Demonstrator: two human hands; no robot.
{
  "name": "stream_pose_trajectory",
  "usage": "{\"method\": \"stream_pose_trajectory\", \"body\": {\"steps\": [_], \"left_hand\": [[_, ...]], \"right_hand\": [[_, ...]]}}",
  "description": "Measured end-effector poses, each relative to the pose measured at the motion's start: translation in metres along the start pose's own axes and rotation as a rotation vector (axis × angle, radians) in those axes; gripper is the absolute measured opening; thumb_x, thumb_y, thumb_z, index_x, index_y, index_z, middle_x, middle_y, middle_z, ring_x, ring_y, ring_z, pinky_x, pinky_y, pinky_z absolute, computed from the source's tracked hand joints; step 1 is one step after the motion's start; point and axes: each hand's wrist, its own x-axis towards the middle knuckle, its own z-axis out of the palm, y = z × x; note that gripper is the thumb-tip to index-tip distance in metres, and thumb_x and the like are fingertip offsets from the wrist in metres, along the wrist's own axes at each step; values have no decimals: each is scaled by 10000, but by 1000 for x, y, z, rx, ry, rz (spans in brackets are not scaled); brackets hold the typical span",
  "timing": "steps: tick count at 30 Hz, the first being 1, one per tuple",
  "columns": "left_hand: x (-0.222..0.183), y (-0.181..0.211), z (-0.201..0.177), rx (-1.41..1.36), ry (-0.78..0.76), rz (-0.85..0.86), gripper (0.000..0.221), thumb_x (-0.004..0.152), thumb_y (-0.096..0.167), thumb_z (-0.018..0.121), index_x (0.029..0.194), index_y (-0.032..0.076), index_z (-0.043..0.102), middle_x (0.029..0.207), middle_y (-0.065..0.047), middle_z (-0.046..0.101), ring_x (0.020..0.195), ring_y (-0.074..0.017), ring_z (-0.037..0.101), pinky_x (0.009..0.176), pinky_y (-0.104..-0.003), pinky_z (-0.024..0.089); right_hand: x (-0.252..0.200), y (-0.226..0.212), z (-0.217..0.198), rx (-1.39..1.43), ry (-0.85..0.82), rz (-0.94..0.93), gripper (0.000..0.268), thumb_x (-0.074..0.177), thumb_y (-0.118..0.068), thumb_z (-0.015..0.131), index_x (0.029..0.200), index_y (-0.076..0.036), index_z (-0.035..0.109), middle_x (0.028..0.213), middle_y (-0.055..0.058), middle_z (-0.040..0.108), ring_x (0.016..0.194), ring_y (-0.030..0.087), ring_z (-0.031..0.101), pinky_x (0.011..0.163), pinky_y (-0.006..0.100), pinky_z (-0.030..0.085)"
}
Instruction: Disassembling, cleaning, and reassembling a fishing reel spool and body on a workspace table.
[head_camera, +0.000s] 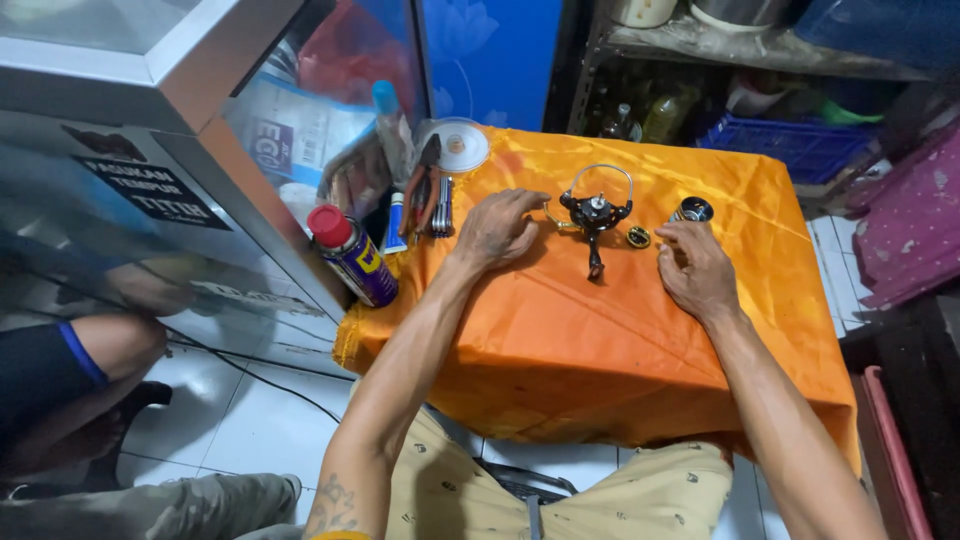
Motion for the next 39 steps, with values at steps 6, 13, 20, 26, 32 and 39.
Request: {"method": "stream_pose_trajectory", "body": {"steps": [6, 13, 20, 26, 32, 39], "left_hand": [[-1, -3, 6, -63, 96, 16, 395, 810, 144, 626, 1202, 156, 676, 915, -35, 731, 834, -223, 722, 776, -366, 571], [4, -8, 4, -82, 292, 49, 559, 828, 186, 665, 1384, 199, 604, 1019, 30, 737, 860, -130, 723, 814, -307, 575], [-3, -21, -6, -508, 333, -111, 736, 947, 527, 644, 1528, 118, 447, 1293, -131, 617, 1058, -261, 678, 886, -376, 571], [1, 10, -22, -427, 378, -96, 897, 1020, 738, 447, 1660, 165, 190, 1712, -79, 204, 1558, -318, 369, 1191, -520, 511], [5, 17, -18, -235, 463, -34, 1025, 927, 802, 422, 1706, 241, 63, 1777, 7, -24, 1700, -219, 27, 1432, -563, 219], [5, 22, -19, -59, 504, 3, 1173, 835, 849, 473, 1699, 227, -19, 1767, -13, -114, 1694, -238, -62, 1446, -601, 93]], "right_hand": [[0, -2, -2, 19, -1, 11, 234, 933, -67, 686, 1134, -153, 771, 1140, 21, 708, 1039, 266, 708, 870, 376, 585], [3, 1, 0, 9, -2, 18, 224, 932, -75, 687, 1124, -149, 776, 1133, 15, 711, 1050, 260, 711, 881, 367, 583], [8, -5, -7, 51, 34, -12, 234, 959, -81, 653, 1181, -86, 729, 1122, 98, 686, 1021, 315, 698, 851, 391, 588], [20, -38, -32, 6, 91, -17, 475, 1081, -206, 595, 1477, 4, 439, 1433, 219, 480, 1296, 405, 504, 1036, 512, 474], [10, -32, -28, -39, 186, -4, 858, 1061, -517, 600, 1649, -61, 174, 1683, 191, 158, 1607, 383, 199, 1330, 595, 319], [-3, -14, -19, -118, 206, 18, 1086, 945, -794, 474, 1686, -109, 73, 1745, 119, 20, 1657, 332, 24, 1355, 672, 57]]}}
